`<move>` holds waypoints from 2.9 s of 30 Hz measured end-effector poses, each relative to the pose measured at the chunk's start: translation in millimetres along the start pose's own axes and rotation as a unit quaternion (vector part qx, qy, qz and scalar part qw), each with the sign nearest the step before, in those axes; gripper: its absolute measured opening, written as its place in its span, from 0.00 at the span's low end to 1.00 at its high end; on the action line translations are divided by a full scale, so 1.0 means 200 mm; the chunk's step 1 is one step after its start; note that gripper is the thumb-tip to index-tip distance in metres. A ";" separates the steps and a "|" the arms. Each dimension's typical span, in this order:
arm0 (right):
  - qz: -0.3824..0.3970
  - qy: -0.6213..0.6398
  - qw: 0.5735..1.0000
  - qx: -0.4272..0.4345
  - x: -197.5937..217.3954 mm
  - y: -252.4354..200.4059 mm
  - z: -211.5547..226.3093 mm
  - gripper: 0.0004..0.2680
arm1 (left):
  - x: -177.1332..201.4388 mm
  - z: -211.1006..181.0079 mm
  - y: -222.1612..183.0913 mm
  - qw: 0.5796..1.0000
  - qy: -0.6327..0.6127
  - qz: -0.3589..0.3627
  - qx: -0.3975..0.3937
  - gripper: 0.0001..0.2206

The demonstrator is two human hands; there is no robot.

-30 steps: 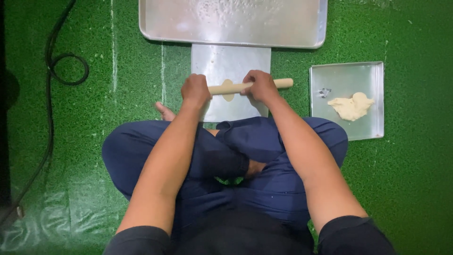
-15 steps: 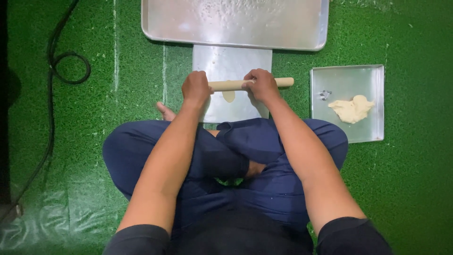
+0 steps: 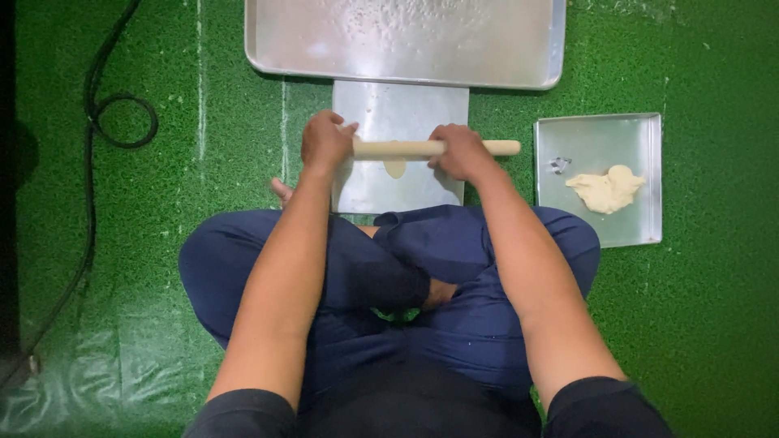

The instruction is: Rolling out dough with a rolling pin and using a heart-shaped cutter to make cookies on a baking tray.

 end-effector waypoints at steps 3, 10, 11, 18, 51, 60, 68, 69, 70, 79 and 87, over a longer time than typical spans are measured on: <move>-0.025 0.026 0.998 -0.060 0.06 -0.02 -0.15 0.14 | -0.04 0.12 0.09 0.994 -0.066 -0.024 0.086 0.23; -0.070 0.071 0.978 -0.185 -0.04 0.03 -0.53 0.21 | -0.36 0.38 0.38 0.988 0.010 0.042 0.145 0.33; -0.080 0.112 0.973 -0.188 -0.07 0.05 -0.56 0.21 | -0.40 0.39 0.41 0.988 0.013 0.048 0.144 0.35; -0.090 0.171 0.963 -0.187 -0.16 0.13 -0.62 0.19 | -0.33 0.43 0.36 0.980 -0.013 0.082 0.178 0.50; -0.134 0.499 0.848 -0.119 0.07 -0.02 -0.44 0.14 | 0.43 -0.13 -0.46 0.977 0.118 0.155 0.085 0.38; -0.152 0.642 0.744 -0.105 0.17 0.03 -0.79 0.14 | 0.34 -0.47 -0.17 0.979 -0.155 0.134 0.009 0.33; -0.206 0.759 0.611 -0.090 0.26 0.13 -0.98 0.13 | 0.03 -0.45 0.44 0.970 -0.151 -0.004 -0.193 0.18; -0.215 0.767 0.597 -0.094 0.26 0.13 -0.99 0.13 | 0.02 -0.59 0.43 0.970 -0.136 0.003 -0.202 0.18; -0.216 0.767 0.597 -0.092 0.27 0.13 -1.00 0.13 | -0.01 -0.62 0.43 0.970 -0.123 0.009 -0.209 0.18; -0.246 0.758 0.599 -0.078 0.30 0.12 -1.00 0.14 | -0.34 -0.62 0.22 0.968 0.006 0.074 -0.238 0.17; -0.246 0.665 0.704 -0.030 0.55 -0.08 -0.30 0.15 | -0.61 -0.39 -0.23 0.956 0.115 0.113 -0.244 0.18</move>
Point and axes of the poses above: each hand's wrist, its own y-axis towards the middle knuckle, its own x-axis out of the back of the hand, z = x × y, the point moved 7 cm from there along y, towards the middle knuckle, and after that the axes turned 9 degrees about x, right-handed, at the moved point
